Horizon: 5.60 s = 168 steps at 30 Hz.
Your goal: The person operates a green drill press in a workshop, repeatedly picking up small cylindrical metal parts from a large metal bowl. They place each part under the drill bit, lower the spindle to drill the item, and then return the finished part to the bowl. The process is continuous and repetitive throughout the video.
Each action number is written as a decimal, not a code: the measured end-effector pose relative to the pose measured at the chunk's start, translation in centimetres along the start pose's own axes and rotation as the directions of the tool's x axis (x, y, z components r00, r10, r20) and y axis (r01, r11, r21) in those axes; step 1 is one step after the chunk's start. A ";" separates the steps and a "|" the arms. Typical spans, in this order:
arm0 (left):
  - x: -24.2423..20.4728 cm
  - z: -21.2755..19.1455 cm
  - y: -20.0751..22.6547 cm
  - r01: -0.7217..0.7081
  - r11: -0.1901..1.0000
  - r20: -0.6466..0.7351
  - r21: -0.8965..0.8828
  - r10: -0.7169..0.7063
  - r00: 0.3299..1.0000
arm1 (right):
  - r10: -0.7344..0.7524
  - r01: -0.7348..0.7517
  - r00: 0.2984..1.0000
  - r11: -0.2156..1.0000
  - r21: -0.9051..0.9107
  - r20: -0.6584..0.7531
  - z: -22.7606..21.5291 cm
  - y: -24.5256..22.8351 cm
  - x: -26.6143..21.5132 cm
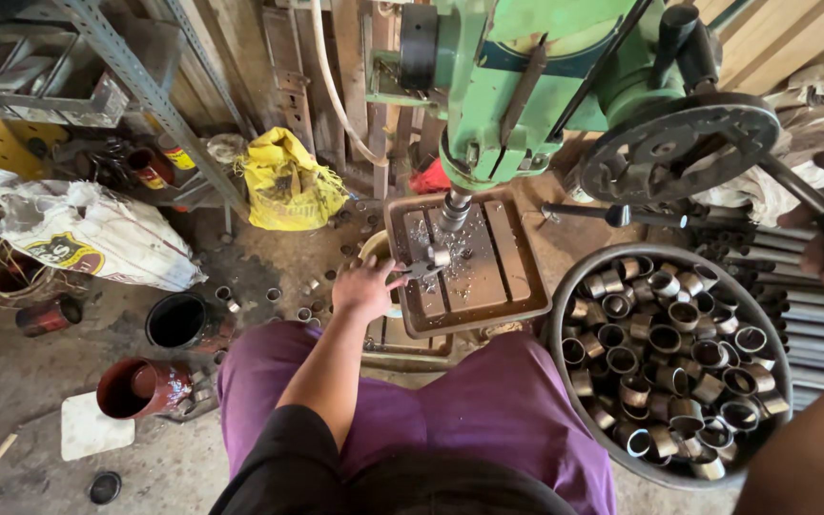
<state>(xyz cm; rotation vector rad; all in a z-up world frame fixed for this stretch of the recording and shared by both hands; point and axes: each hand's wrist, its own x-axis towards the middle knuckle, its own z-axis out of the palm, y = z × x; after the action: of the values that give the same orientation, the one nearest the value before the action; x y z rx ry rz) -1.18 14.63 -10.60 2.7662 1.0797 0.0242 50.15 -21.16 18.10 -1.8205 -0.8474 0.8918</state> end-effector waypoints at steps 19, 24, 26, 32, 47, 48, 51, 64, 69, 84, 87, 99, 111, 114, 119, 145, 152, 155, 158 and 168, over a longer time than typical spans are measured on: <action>0.2 -1.5 -0.2 0.021 1.000 0.008 0.014 -0.021 1.000 | -0.247 0.203 0.917 0.965 -0.168 -0.313 20.3 -2.9 -2.6; -0.1 -1.4 -0.2 0.042 0.999 0.030 -0.015 -0.042 0.999 | -0.174 0.121 0.927 0.978 -0.172 -0.333 19.7 -4.5 -3.3; 0.1 -1.4 -0.2 0.038 0.999 0.028 -0.012 -0.038 0.999 | -0.049 -0.026 0.926 0.981 -0.191 -0.374 19.0 -6.2 -3.9; 0.3 -1.3 -0.2 0.043 0.998 0.049 -0.039 -0.041 0.998 | -0.160 0.024 0.927 0.928 -0.371 -0.340 18.6 -6.8 -4.5; 0.2 -0.7 -0.2 0.043 0.999 -0.018 -0.018 -0.043 0.999 | -0.423 0.372 0.777 0.906 -0.203 -0.466 22.1 -1.4 -1.9; 0.3 -0.6 -0.3 0.039 0.999 -0.038 -0.011 -0.039 0.999 | -0.442 0.379 0.765 0.897 -0.228 -0.469 22.2 -1.4 -1.9; 0.3 -0.3 -0.2 0.046 0.998 -0.050 -0.035 -0.047 0.998 | -0.481 0.388 0.735 0.876 -0.286 -0.479 22.8 -1.4 -2.0; 0.3 0.7 -0.5 0.012 0.997 -0.165 -0.078 -0.025 0.986 | -0.537 0.345 0.695 0.832 -0.434 -0.477 23.2 -1.1 -1.7; 0.1 0.0 -0.3 0.034 0.993 -0.120 -0.113 -0.047 0.992 | -0.375 0.290 0.786 0.926 -0.242 -0.491 22.1 -2.3 -2.7; 0.0 -1.2 -0.1 0.066 0.991 -0.030 -0.120 -0.070 0.997 | -0.405 0.246 0.773 0.901 -0.359 -0.488 22.6 -2.5 -2.4; 0.1 -0.7 0.0 0.071 0.993 0.009 -0.093 -0.071 0.997 | -0.507 0.278 0.721 0.836 -0.473 -0.472 23.2 -0.9 -1.3; 0.2 0.2 -0.2 0.070 0.990 -0.053 -0.123 -0.077 0.996 | -0.572 0.426 0.676 0.818 -0.387 -0.464 23.8 0.4 0.2; 0.0 -0.4 0.3 0.082 0.989 -0.025 -0.120 -0.085 0.996 | -0.347 0.394 0.861 0.917 0.056 -0.372 20.1 4.4 5.7; 0.1 -0.4 0.0 0.103 0.983 -0.009 -0.155 -0.106 0.994 | -0.300 0.410 0.839 0.897 0.163 -0.454 19.0 4.4 8.2; 0.6 -0.5 -0.4 0.091 0.987 0.055 -0.130 -0.085 0.995 | -0.438 0.564 0.750 0.815 0.133 -0.496 15.1 0.4 13.7; 0.5 -1.7 0.1 0.119 0.991 0.123 -0.054 -0.111 0.986 | -0.405 0.379 0.905 0.906 0.187 0.132 8.9 -2.6 3.3; 0.3 -1.0 -0.1 0.081 0.995 0.009 -0.060 -0.081 0.997 | -0.333 0.329 0.943 0.932 -0.153 -0.007 16.2 -2.9 -0.3; 0.2 -1.1 -0.3 0.097 0.990 0.018 -0.101 -0.095 0.995 | -0.296 0.226 0.938 0.918 -0.326 -0.182 17.2 -3.3 -0.7; 0.2 -1.2 -0.1 0.093 0.988 -0.009 -0.121 -0.095 0.995 | -0.363 0.159 0.884 0.825 -0.542 -0.294 18.2 -4.0 -1.6; 0.4 -1.2 -0.4 0.089 0.988 -0.050 -0.126 -0.096 0.994 | -0.663 0.340 0.667 0.676 -0.653 -0.339 18.9 -0.9 -0.4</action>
<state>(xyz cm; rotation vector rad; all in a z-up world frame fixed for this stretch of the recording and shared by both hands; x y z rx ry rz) -1.25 15.35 -9.55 2.6179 1.1773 0.1522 33.81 -13.12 12.90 -1.9644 -1.2231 -0.3206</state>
